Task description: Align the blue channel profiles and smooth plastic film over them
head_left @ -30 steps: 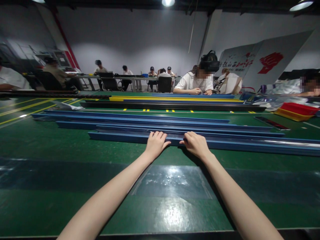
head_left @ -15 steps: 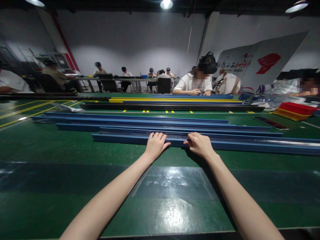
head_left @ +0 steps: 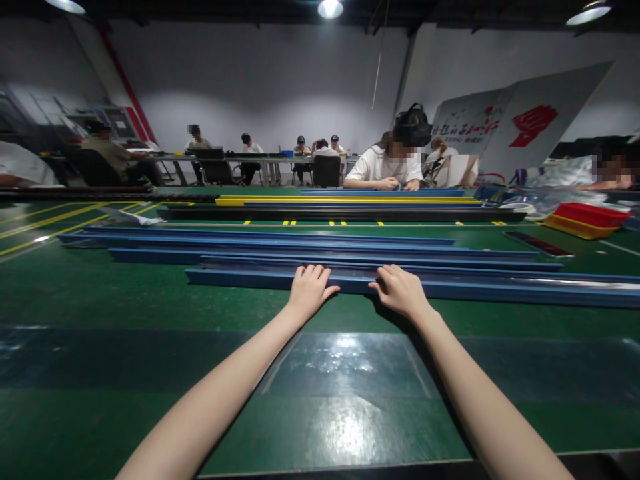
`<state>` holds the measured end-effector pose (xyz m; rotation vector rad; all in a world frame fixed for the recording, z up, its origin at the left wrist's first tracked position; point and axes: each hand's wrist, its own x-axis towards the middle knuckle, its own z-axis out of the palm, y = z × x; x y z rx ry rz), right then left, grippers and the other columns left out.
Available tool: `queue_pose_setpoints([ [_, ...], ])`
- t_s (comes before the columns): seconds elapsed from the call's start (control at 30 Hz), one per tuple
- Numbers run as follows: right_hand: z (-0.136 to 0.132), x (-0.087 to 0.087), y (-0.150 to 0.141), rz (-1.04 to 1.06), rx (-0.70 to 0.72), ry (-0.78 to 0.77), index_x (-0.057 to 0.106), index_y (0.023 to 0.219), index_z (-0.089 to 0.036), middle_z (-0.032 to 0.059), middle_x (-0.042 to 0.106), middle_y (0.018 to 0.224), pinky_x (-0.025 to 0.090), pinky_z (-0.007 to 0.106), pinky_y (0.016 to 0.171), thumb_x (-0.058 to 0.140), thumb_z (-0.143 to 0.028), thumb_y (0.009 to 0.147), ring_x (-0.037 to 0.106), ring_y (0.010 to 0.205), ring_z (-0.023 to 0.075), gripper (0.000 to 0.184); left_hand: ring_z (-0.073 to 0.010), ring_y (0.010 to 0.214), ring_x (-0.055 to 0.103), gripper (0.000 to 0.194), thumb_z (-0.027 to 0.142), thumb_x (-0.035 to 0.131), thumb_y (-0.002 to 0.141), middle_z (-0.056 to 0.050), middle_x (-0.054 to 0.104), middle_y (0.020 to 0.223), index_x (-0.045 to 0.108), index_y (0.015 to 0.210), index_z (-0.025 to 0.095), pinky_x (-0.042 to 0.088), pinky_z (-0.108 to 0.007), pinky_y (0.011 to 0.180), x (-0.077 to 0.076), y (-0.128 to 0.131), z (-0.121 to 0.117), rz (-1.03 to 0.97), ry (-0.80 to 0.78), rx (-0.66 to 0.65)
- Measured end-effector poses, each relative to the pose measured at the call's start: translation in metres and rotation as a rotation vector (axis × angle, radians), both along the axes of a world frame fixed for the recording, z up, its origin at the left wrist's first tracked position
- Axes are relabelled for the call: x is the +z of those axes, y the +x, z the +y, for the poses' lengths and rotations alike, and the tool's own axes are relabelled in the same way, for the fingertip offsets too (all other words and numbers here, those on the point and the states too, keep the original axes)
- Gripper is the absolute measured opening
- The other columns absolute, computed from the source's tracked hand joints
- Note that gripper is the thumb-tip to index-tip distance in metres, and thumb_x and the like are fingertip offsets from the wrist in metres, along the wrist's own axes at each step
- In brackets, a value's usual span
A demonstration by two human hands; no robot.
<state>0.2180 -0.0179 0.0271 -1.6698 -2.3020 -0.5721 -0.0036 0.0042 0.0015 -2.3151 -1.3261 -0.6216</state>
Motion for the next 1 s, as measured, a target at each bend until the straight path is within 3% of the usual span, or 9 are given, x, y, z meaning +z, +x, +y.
queue_pose_setpoints([
  [0.33,0.0021,-0.0103,-0.0051,0.026,0.103,-0.102,0.055,0.101,-0.017,0.0078,0.063,0.1,0.029,0.029,0.075,0.037,-0.041,0.087,0.052,0.092,0.0198,0.033,-0.0223,0.088,0.051,0.039,0.051,0.045,0.082,-0.006,0.062,0.095,0.056,0.096,0.017,0.031,-0.034,0.074,-0.0002,-0.0001,0.0,0.025,-0.025,0.004],
  [1.0,0.0022,-0.0109,-0.0057,0.063,0.129,-0.11,0.056,0.105,-0.017,0.0083,0.063,0.106,0.032,0.029,0.079,0.037,-0.038,0.088,0.053,0.097,0.0195,0.033,-0.0209,0.08,0.053,0.038,0.051,0.045,0.083,-0.006,0.064,0.087,0.057,0.089,0.016,0.03,-0.033,0.07,-0.0018,-0.0009,0.0024,0.013,-0.028,-0.007],
])
